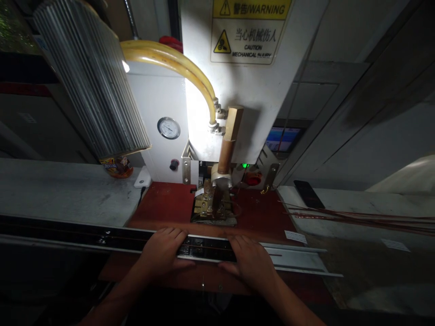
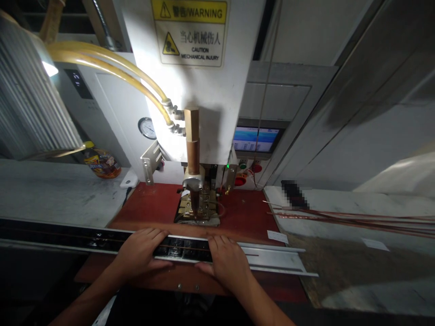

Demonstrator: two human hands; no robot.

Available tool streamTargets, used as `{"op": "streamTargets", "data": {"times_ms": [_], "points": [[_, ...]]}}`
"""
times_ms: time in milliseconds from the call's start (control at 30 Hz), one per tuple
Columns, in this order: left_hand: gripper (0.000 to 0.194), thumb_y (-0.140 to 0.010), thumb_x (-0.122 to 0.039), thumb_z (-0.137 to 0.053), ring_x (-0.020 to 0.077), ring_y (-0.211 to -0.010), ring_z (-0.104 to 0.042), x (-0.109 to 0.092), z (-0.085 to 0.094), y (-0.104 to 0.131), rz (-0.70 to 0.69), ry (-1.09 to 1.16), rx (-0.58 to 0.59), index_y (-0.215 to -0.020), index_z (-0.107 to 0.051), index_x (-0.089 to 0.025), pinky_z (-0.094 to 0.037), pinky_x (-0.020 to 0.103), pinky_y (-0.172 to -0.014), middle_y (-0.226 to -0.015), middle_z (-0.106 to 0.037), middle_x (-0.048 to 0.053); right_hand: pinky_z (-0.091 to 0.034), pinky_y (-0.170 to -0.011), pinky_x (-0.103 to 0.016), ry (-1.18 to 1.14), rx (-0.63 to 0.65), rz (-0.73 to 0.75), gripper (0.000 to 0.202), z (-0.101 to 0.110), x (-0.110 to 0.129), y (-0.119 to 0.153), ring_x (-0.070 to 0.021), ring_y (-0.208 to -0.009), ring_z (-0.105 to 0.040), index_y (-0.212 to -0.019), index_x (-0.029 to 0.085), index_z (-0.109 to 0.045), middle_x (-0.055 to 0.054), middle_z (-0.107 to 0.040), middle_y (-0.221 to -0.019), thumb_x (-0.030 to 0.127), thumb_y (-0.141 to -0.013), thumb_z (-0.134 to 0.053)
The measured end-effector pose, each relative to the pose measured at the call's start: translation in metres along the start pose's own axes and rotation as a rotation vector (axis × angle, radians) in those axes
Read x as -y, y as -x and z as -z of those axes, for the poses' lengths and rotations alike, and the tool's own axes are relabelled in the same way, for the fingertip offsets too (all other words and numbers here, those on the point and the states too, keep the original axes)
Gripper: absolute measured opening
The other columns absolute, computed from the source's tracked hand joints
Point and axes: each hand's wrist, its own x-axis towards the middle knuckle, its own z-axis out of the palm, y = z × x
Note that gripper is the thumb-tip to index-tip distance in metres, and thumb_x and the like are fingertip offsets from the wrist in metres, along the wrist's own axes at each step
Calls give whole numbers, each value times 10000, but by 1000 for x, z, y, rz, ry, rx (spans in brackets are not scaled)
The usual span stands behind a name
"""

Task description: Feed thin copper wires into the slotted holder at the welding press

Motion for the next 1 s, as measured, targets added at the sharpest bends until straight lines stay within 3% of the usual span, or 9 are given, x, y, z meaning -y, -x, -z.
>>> {"op": "streamTargets", "data": {"times_ms": [300,467,667,1000], "points": [[645,-774,-736,-702,320,-978,-693,0,-3,0,0,-21,1,-1112,-672,-187,-509,430,-870,-1065,-739,105,-555,-835,-403,-12,43,-20,672,-1,0,0,-309,-975,-708,-1178,147,-675,-134,-743,-1091,627,-734,-829],[648,-761,-753,-702,308,-974,-700,0,0,0,2,-25,7,-1082,-680,-190,-509,409,-862,-1069,-746,105,-562,-846,-414,-23,55,20,794,1,-1,-2,-313,-973,-711,-1197,135,-665,-144,-744,-1108,670,-644,-863],[671,-734,-738,-740,311,-961,-707,-2,-2,1,8,-38,-18,-1110,-683,-185,-517,412,-849,-1042,-751,96,-571,-839,-404,0,1,74,772,-4,-5,1,-310,-952,-722,-1194,117,-669,-147,-752,-1085,627,-653,-880],[710,-713,-755,-745,312,-959,-707,-9,-8,-3,3,-18,-41,-1121,-678,-178,-518,414,-842,-1035,-748,95,-581,-831,-422,-6,68,76,711,4,-14,5,-310,-951,-725,-1195,126,-667,-151,-748,-1078,603,-703,-858]]}}
